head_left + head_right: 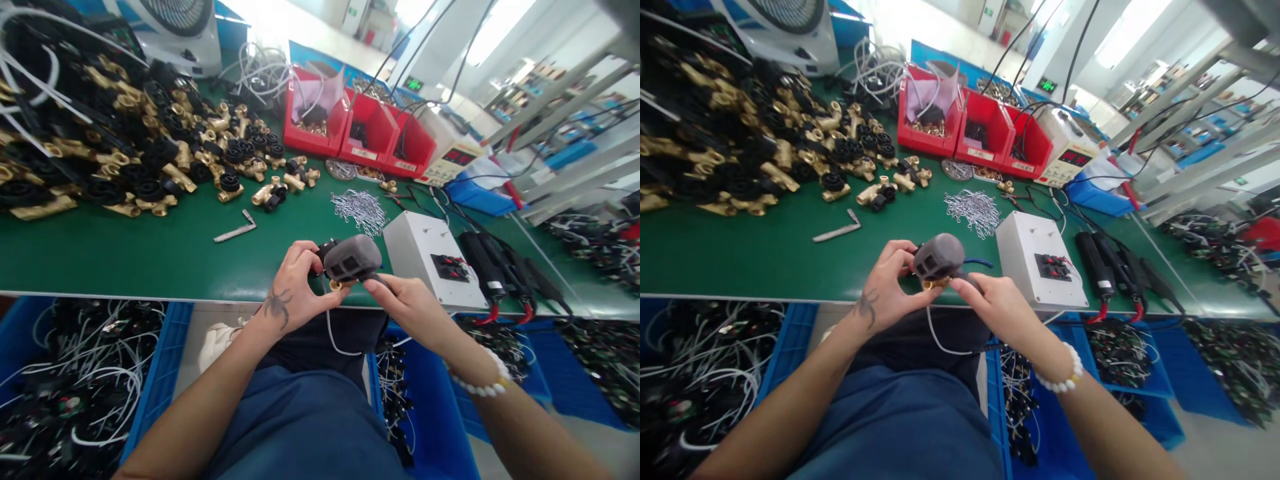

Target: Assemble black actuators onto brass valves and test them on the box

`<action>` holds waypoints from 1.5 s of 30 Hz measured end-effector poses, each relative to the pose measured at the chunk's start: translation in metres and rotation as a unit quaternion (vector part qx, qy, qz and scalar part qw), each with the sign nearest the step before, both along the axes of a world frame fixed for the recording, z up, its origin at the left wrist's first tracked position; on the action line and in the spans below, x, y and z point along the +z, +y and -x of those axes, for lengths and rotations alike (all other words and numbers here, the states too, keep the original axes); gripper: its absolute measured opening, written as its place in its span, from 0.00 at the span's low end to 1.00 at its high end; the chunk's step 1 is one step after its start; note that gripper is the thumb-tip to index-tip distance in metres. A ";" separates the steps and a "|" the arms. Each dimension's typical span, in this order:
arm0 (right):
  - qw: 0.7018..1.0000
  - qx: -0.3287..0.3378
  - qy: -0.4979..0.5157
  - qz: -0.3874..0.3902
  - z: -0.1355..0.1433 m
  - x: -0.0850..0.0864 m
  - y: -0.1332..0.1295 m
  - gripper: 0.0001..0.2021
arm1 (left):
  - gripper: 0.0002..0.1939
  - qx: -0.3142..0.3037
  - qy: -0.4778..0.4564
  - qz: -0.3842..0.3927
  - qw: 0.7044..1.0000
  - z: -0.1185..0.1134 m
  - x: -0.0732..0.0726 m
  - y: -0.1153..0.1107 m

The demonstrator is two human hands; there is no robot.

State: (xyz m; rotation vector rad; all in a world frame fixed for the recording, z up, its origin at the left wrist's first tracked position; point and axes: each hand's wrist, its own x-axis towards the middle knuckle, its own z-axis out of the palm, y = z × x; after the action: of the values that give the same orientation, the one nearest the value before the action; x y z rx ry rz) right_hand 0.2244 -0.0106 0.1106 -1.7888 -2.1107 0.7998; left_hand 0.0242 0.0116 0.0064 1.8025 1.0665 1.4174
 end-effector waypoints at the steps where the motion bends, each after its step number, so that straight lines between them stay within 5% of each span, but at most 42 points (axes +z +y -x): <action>1: 1.000 0.008 -0.013 -0.001 0.000 0.000 0.000 0.37 | 0.19 -0.001 -0.004 0.009 1.000 0.000 0.000 0.000; 6: 0.992 -0.041 0.112 -0.044 0.017 0.009 0.028 0.32 | 0.21 0.001 0.001 0.028 1.000 -0.003 -0.002 -0.001; 12: 0.977 -0.045 0.207 0.038 0.088 0.016 0.123 0.04 | 0.20 0.005 0.028 0.005 1.000 0.001 -0.003 -0.001; 17: 0.952 0.015 0.301 0.048 0.128 0.010 0.164 0.24 | 0.19 0.003 0.035 -0.004 0.999 0.005 -0.005 -0.004; 20: 0.965 0.050 0.259 0.010 0.110 0.012 0.146 0.27 | 0.19 0.006 0.026 -0.005 1.000 0.007 -0.005 -0.006; 24: 0.990 0.008 0.128 -0.055 0.054 0.006 0.088 0.27 | 0.20 0.028 0.018 -0.027 0.999 0.009 0.005 -0.012; 28: 0.946 0.008 0.310 0.099 0.017 -0.012 0.024 0.35 | 0.20 0.040 0.078 -0.118 0.989 0.007 0.030 -0.020; 31: 0.895 -0.026 0.436 0.097 0.015 -0.023 -0.007 0.39 | 0.21 0.011 0.121 -0.170 0.978 0.006 0.050 -0.025; 38: 0.858 -0.089 0.507 0.012 0.018 -0.029 -0.030 0.32 | 0.06 -0.036 0.129 -0.174 0.976 0.001 0.069 -0.035; 45: 0.867 -0.127 0.481 -0.027 0.022 -0.029 -0.038 0.28 | 0.05 -0.002 0.102 -0.192 0.976 -0.011 0.072 -0.039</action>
State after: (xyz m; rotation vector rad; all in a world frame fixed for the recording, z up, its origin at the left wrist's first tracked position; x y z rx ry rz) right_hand 0.2026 -0.0490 0.0816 -1.1775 -1.1934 1.1999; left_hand 0.0347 -0.0272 0.0788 2.2656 0.9294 1.5416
